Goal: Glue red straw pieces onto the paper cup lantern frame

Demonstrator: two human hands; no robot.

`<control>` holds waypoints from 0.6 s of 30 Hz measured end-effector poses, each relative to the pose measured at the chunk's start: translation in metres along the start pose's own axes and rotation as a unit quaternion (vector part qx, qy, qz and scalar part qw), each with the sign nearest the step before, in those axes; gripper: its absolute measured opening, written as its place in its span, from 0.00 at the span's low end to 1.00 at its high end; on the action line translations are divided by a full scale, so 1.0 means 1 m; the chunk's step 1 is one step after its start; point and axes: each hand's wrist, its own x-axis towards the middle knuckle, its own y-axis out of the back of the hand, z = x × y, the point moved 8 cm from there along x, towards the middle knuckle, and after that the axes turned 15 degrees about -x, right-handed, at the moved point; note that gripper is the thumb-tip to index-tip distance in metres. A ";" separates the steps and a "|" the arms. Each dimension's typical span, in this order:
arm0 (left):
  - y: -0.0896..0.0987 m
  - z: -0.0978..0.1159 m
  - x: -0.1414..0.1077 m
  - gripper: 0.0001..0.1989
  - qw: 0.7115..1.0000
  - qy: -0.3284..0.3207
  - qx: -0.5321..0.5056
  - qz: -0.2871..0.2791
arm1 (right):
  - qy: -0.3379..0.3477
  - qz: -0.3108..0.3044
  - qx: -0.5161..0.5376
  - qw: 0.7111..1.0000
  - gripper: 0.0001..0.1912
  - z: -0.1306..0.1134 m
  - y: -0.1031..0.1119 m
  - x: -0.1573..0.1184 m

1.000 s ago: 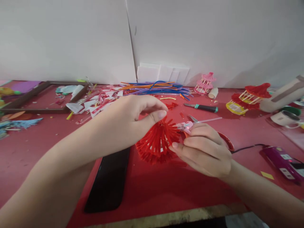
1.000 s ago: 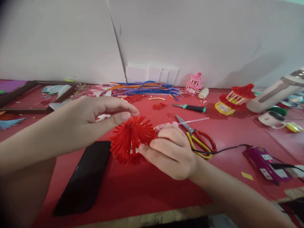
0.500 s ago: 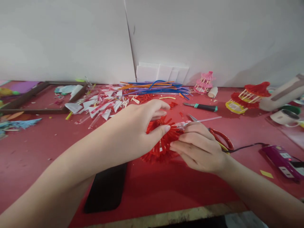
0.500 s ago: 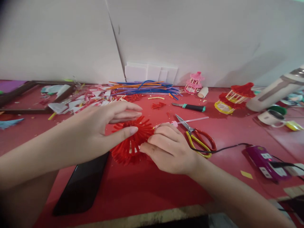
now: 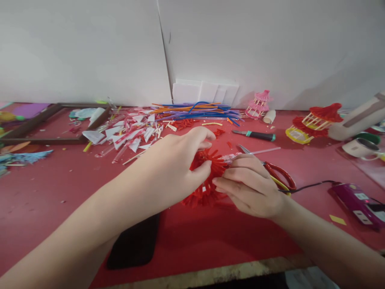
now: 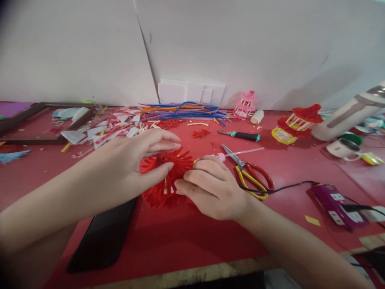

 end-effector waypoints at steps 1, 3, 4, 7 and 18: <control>0.000 0.001 0.000 0.16 1.000 -0.001 0.003 -0.001 | 0.000 0.000 -0.005 1.000 0.06 0.000 0.000 0.000; 0.000 0.001 0.001 0.15 1.000 -0.001 0.008 -0.005 | 0.005 -0.001 -0.019 1.000 0.07 -0.002 -0.001 -0.001; 0.000 0.001 0.001 0.15 1.000 -0.001 0.012 -0.007 | 0.008 -0.003 -0.025 1.000 0.08 -0.003 -0.001 -0.001; 0.001 0.000 0.000 0.16 1.000 -0.001 0.027 -0.006 | 0.013 0.000 -0.039 0.999 0.09 -0.004 -0.001 -0.001; -0.002 0.003 0.001 0.13 0.999 -0.014 0.049 -0.009 | -0.017 -0.001 -0.003 1.000 0.06 0.000 0.000 -0.001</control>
